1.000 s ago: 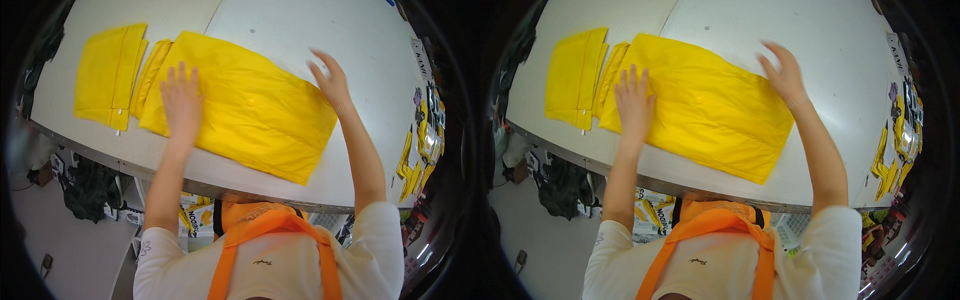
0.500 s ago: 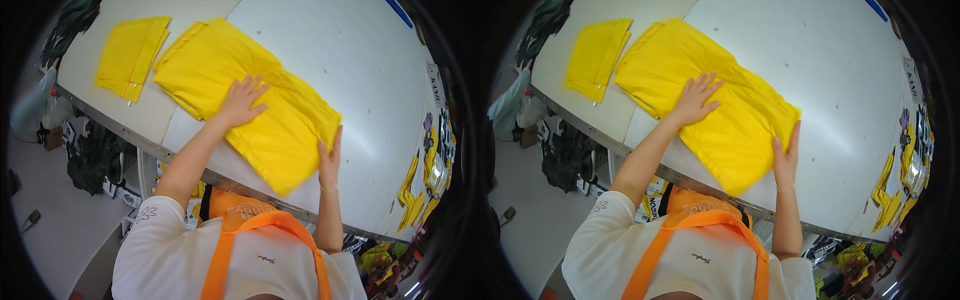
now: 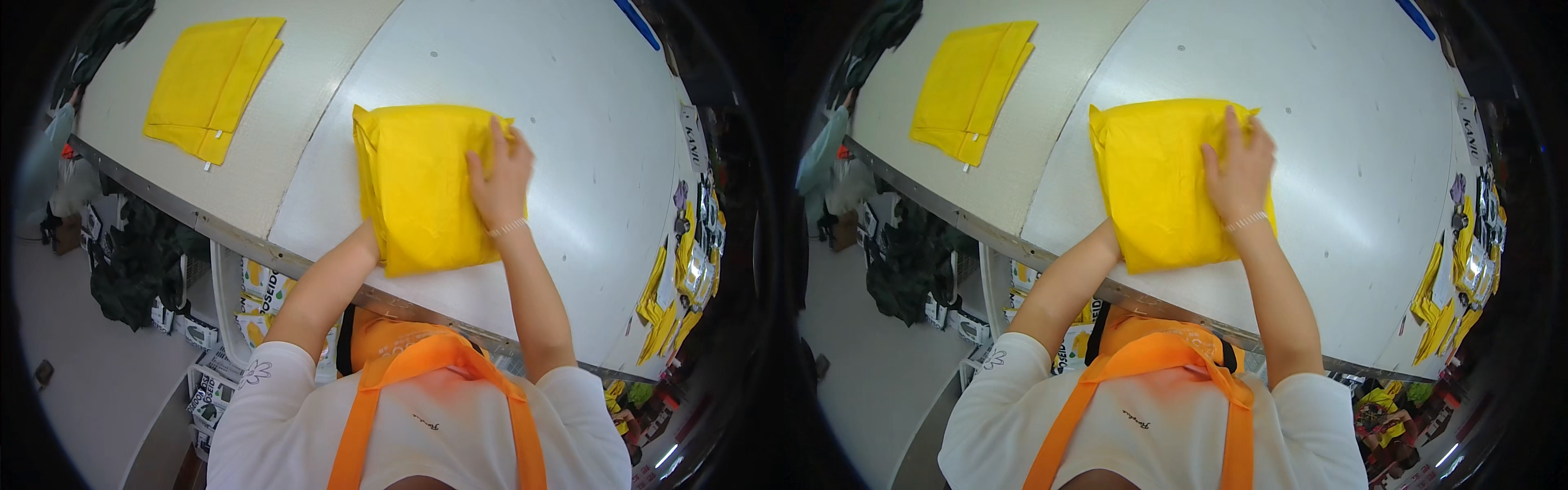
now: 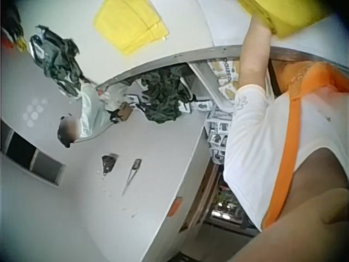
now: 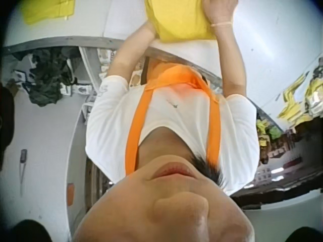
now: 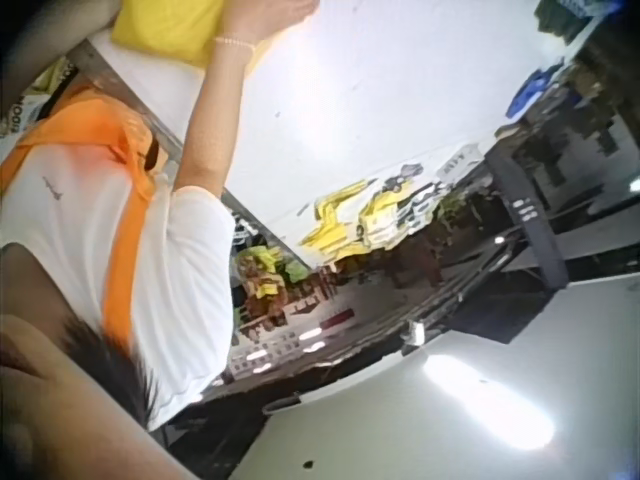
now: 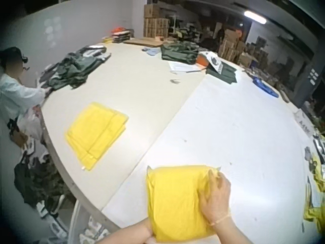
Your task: The person folds a yellow jacket on a white table. They smooth the fabric, fold the sleeves inward, fold the jacket in half, and then fold it again into a compact rectangle. The folded jacket is placed on a stack of similar folded jackets.
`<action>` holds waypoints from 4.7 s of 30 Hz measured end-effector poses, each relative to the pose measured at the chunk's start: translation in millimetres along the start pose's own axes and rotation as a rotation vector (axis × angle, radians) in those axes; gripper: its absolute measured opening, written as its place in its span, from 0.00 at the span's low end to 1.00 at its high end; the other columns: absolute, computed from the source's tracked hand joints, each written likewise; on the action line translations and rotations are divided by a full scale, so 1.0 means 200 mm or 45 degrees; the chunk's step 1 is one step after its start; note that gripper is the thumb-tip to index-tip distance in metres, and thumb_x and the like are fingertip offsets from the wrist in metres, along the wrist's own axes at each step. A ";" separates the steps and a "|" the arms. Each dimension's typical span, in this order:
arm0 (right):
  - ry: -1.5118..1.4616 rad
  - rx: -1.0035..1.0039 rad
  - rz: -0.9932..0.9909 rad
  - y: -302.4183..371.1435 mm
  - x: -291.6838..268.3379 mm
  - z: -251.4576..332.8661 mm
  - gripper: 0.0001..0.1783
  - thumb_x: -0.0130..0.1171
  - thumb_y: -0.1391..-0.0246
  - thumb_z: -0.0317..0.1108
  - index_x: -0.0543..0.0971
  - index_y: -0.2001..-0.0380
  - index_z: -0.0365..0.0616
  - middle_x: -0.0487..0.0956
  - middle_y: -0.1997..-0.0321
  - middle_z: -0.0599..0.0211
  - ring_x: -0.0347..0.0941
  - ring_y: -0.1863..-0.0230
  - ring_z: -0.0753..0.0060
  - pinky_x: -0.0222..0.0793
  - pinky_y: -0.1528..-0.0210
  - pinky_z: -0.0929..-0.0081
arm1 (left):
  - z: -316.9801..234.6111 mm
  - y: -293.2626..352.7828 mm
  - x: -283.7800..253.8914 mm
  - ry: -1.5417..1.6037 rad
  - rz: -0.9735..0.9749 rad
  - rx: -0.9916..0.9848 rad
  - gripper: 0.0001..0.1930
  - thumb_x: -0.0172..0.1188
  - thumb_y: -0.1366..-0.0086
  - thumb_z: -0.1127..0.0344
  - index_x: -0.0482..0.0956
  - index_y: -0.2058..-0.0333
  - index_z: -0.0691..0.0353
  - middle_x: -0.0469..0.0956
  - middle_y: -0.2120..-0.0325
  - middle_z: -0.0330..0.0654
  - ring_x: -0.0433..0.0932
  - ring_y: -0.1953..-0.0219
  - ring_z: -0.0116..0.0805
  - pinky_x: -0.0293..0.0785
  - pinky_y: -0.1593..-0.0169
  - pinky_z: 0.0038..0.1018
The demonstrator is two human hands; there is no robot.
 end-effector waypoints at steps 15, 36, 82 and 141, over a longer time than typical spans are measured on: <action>0.016 0.290 0.264 0.39 -0.02 -0.23 0.41 0.58 0.55 0.59 0.61 0.38 0.60 0.47 0.33 0.43 0.55 0.42 0.36 0.55 0.42 0.49 | -0.65 0.39 -0.17 -1.459 -1.241 -0.261 0.13 0.52 0.38 0.61 0.79 0.60 0.61 0.79 0.63 0.47 0.76 0.59 0.41 0.71 0.55 0.32; -1.320 0.795 0.581 -0.10 0.40 -0.66 0.47 0.62 0.54 0.49 0.53 0.38 0.34 0.55 0.35 0.48 0.52 0.33 0.59 0.51 0.36 0.68 | -0.55 0.13 -0.54 -0.918 -1.149 -0.051 0.35 0.61 0.44 0.58 0.58 0.42 0.68 0.62 0.44 0.54 0.61 0.42 0.44 0.56 0.40 0.37; -0.336 0.602 0.003 0.63 -0.17 -0.80 0.36 0.54 0.47 0.52 0.64 0.44 0.34 0.61 0.41 0.41 0.57 0.40 0.46 0.55 0.41 0.58 | -0.04 0.16 0.47 -2.310 -0.302 0.316 0.32 0.51 0.41 0.45 0.59 0.39 0.44 0.48 0.35 0.41 0.41 0.33 0.52 0.31 0.38 0.59; 0.700 0.142 0.903 0.02 0.20 0.61 0.56 0.56 0.60 0.68 0.45 0.33 0.58 0.43 0.35 0.28 0.59 0.43 0.42 0.56 0.43 0.59 | -0.08 0.26 0.07 -1.986 -0.528 0.518 0.23 0.53 0.40 0.57 0.68 0.48 0.61 0.71 0.51 0.51 0.72 0.52 0.49 0.71 0.53 0.36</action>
Point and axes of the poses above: each hand's wrist, its own y-axis away from the middle knuckle, its own x-axis out of the palm, z = x × y, the point moved 7 cm from there along -y, towards the middle knuckle
